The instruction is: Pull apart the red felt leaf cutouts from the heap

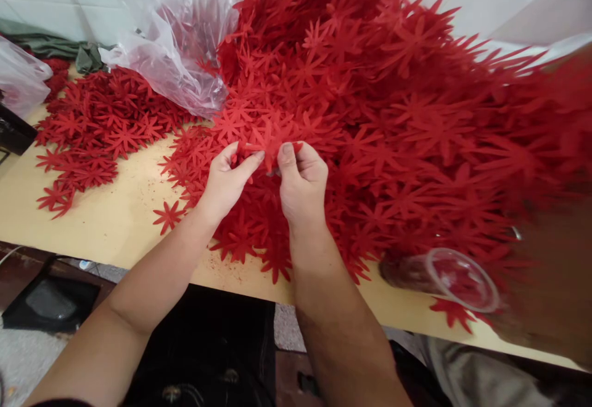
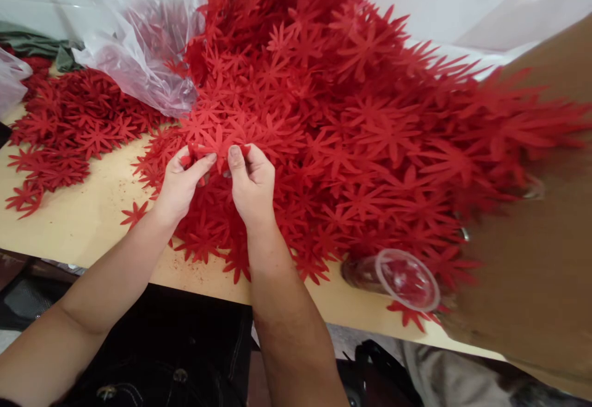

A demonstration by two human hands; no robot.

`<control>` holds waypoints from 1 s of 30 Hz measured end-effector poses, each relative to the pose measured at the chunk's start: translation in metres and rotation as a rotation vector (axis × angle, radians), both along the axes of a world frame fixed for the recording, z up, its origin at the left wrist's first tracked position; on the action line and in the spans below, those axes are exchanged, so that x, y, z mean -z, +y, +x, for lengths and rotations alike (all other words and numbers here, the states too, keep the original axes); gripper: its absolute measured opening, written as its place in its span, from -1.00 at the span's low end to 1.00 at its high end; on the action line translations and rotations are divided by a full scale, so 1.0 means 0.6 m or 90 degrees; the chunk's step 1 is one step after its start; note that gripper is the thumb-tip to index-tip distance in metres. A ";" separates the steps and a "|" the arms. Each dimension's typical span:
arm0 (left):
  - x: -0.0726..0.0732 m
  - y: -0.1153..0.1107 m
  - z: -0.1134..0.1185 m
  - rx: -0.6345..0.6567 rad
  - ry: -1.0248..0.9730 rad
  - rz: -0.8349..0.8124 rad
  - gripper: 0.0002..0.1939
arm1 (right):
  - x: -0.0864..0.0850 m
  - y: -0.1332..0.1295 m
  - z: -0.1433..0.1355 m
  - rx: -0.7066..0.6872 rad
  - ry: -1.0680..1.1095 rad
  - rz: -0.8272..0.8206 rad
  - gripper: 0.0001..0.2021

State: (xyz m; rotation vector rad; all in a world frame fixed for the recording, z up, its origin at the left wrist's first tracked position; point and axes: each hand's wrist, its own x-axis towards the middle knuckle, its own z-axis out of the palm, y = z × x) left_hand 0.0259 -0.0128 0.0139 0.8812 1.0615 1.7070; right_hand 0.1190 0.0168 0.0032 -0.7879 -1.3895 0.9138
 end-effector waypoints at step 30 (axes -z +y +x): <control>-0.008 -0.003 -0.008 0.109 -0.002 -0.055 -0.84 | 0.015 0.032 0.028 0.260 -0.107 0.086 -0.68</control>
